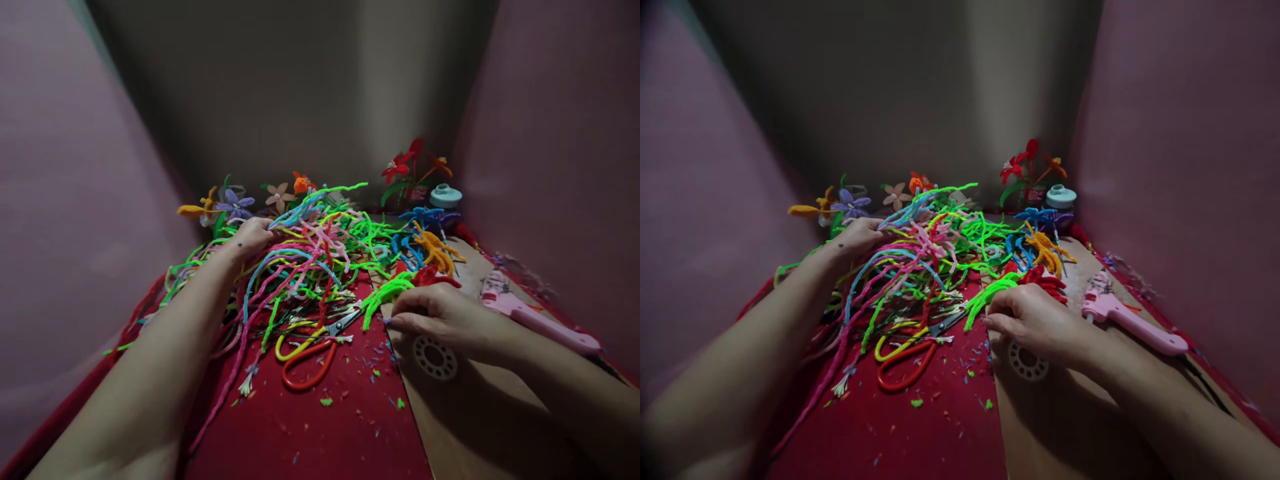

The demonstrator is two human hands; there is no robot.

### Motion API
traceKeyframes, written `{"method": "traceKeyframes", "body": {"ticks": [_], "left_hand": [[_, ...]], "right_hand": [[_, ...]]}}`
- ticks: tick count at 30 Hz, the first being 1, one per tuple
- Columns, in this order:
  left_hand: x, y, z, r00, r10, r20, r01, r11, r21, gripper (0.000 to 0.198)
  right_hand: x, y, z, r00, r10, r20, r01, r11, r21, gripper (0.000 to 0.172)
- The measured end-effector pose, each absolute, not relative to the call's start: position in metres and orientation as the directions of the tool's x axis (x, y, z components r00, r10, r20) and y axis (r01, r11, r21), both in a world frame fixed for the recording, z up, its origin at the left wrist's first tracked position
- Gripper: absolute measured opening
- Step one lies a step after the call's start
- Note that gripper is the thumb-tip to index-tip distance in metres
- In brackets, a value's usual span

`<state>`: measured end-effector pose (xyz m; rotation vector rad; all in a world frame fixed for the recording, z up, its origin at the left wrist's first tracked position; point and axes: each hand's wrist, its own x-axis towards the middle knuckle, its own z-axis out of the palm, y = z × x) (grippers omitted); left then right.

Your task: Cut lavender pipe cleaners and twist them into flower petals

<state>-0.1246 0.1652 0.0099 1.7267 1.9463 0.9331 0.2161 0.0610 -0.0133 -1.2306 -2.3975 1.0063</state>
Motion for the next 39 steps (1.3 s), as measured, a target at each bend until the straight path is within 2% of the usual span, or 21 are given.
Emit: {"method": "traceKeyframes", "body": {"ticks": [12, 19, 24, 29, 37, 39], "left_hand": [[-0.128, 0.164, 0.015, -0.148, 0.97, 0.194, 0.744, -0.019, 0.668, 0.045], [-0.126, 0.157, 0.016, -0.145, 0.971, 0.19, 0.765, -0.012, 0.644, 0.043], [-0.123, 0.153, 0.019, -0.123, 0.978, 0.169, 0.792, -0.006, 0.611, 0.045], [-0.121, 0.149, 0.021, -0.092, 0.984, 0.151, 0.842, -0.004, 0.54, 0.044], [-0.116, 0.138, 0.028, 0.068, 0.994, 0.08, 0.859, -0.099, 0.503, 0.038], [-0.115, 0.132, 0.033, 0.103, 0.991, 0.084, 0.847, -0.132, 0.514, 0.045]], "right_hand": [[0.218, 0.061, -0.02, -0.578, 0.815, -0.049, 0.571, 0.361, -0.738, 0.026], [0.22, 0.064, -0.031, -0.523, 0.845, -0.117, 0.5, 0.193, -0.845, 0.027], [0.221, 0.062, -0.032, -0.487, 0.867, -0.107, 0.488, 0.169, -0.856, 0.024], [0.219, 0.06, -0.032, -0.481, 0.861, -0.162, 0.455, 0.087, -0.886, 0.025], [0.217, 0.06, -0.032, -0.485, 0.865, -0.131, 0.47, 0.132, -0.873, 0.026], [0.217, 0.06, -0.032, -0.494, 0.859, -0.132, 0.466, 0.134, -0.875, 0.027]]}}
